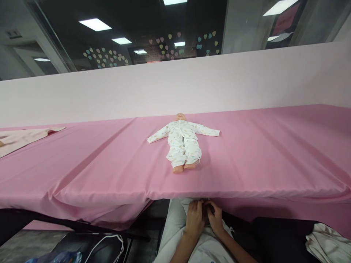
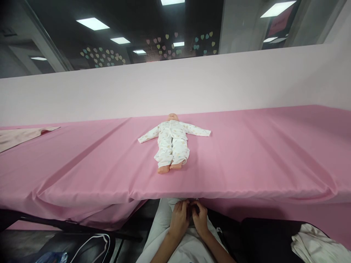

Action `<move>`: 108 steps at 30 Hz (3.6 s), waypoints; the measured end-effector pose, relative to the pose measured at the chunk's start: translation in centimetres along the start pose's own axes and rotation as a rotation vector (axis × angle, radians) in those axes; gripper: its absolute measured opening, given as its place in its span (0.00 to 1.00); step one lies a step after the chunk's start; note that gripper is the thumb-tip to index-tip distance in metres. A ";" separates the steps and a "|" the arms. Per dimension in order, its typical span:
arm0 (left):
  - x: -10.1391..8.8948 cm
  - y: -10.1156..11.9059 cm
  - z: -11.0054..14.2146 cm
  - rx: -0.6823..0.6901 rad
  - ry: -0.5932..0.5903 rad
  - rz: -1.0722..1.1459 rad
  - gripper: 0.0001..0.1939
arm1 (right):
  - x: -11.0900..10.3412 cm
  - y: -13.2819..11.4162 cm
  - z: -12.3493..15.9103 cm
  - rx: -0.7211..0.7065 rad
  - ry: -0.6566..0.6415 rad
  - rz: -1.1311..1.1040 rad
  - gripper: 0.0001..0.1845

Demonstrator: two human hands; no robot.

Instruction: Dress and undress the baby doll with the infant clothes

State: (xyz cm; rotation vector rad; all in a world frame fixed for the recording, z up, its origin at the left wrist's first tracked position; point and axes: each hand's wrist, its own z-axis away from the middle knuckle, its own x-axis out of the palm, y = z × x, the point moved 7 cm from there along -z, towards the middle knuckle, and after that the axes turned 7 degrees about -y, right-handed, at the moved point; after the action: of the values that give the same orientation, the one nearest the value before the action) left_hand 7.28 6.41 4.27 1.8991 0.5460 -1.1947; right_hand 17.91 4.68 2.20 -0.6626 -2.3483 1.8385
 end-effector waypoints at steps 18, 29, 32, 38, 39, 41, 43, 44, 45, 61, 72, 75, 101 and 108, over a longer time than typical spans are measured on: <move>1.7 0.1 -0.2 -0.049 -0.231 -0.011 0.25 | -0.1 -0.4 -0.1 -0.014 0.014 0.017 0.10; 0.5 0.8 0.3 0.076 0.006 -0.082 0.15 | 0.2 0.3 0.0 0.019 -0.026 0.010 0.09; 0.5 0.8 0.2 0.075 0.005 -0.069 0.17 | 0.1 0.2 0.0 0.021 -0.027 0.007 0.09; 0.8 0.3 -0.5 -0.064 -0.116 0.137 0.19 | 0.1 -0.1 0.0 0.004 -0.016 0.001 0.09; 0.8 0.1 -0.6 -0.098 -0.134 0.186 0.18 | 0.1 0.0 0.0 0.002 -0.013 0.001 0.09; 0.8 0.1 -0.9 -0.133 -0.166 0.263 0.18 | 0.1 0.2 0.0 0.002 -0.005 0.004 0.10; 0.9 0.3 -1.1 -0.129 -0.196 0.300 0.18 | 0.0 0.4 0.1 0.004 -0.002 0.008 0.10; 1.0 0.4 -1.2 -0.124 -0.206 0.305 0.19 | 0.0 0.4 0.1 0.003 -0.003 0.009 0.10; 1.1 0.4 -1.2 -0.117 -0.216 0.304 0.19 | 0.0 0.4 0.0 0.001 -0.005 0.009 0.09; 1.9 0.7 -0.7 0.012 -0.318 0.198 0.33 | -0.4 0.3 0.1 -0.001 0.051 0.028 0.11; 1.5 0.3 -0.2 0.087 -0.272 0.206 0.33 | -0.1 0.9 0.0 -0.010 0.026 0.042 0.12; 1.3 -0.1 0.1 0.126 -0.154 0.172 0.26 | 0.0 0.9 0.0 0.004 0.011 0.040 0.11; -0.3 0.7 0.3 0.177 0.049 0.228 0.21 | -0.3 0.0 0.0 -0.001 0.031 0.023 0.09; -0.2 -0.4 0.1 0.015 0.043 0.202 0.19 | -0.1 0.0 -0.1 -0.003 0.003 0.000 0.09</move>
State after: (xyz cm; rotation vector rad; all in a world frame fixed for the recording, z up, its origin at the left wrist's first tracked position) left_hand 6.83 6.54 4.27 1.9456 0.3589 -1.0315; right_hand 18.04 4.68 2.24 -0.6647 -2.3498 1.8326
